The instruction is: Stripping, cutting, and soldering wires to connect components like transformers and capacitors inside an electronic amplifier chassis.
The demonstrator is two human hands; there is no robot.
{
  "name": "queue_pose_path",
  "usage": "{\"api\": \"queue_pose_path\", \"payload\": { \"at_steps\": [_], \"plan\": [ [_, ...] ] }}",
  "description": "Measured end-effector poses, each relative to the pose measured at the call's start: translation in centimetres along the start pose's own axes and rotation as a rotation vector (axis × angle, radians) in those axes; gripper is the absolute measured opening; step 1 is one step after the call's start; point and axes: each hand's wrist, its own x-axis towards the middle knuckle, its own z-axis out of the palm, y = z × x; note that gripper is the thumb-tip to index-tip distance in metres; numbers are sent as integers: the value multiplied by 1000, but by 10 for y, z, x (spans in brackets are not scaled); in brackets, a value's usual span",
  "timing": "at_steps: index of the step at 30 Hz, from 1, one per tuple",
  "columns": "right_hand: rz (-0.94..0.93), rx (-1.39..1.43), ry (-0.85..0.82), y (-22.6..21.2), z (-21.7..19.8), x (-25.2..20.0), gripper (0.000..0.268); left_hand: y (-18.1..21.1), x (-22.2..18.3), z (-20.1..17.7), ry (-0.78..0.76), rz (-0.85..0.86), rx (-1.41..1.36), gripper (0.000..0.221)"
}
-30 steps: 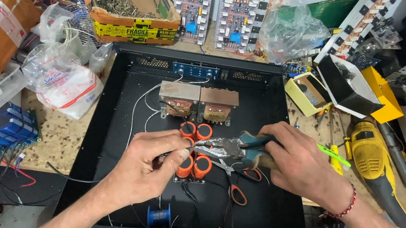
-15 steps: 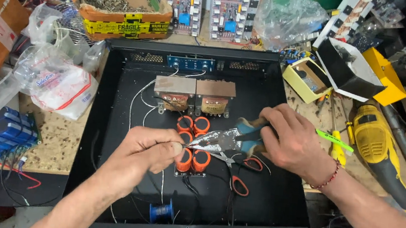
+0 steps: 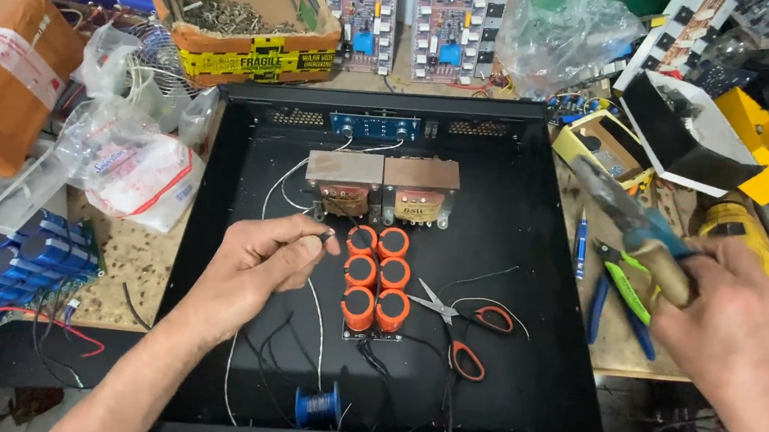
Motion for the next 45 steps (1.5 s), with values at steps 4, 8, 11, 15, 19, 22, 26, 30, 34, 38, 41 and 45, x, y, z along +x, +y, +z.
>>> {"api": "queue_pose_path", "payload": {
  "at_steps": [4,8,11,15,19,22,26,30,34,38,41,45],
  "plan": [
    [321,-66,-407,34,35,-31,30,-9,8,11,-39,240,362,22],
    [409,54,-442,29,50,-54,29,2,18,38,-120,304,405,21],
    [329,44,-266,15,60,-58,58,1,34,53,-191,364,474,20],
    [271,52,-175,12,89,-63,62,-26,58,61,-282,436,629,20],
    [382,-6,-272,3,92,-59,40,-34,63,68,-319,409,667,19],
    [368,-16,-294,1,90,-54,36,-34,55,65,-336,432,711,13],
    [287,40,-403,-5,82,-37,37,-43,48,53,-322,465,693,14],
    [306,-6,-661,-19,59,-18,53,-50,44,43,-269,450,742,16],
    [91,270,-441,-7,49,-24,61,-57,36,36,-238,536,790,24],
    [-87,363,72,-37,15,-16,24,-58,35,31,-215,565,801,26],
    [-249,595,133,-87,-30,4,22,-58,34,35,-142,621,974,25],
    [-710,572,29,-140,-30,31,20,-39,33,38,-256,539,1091,45]
  ]
}}
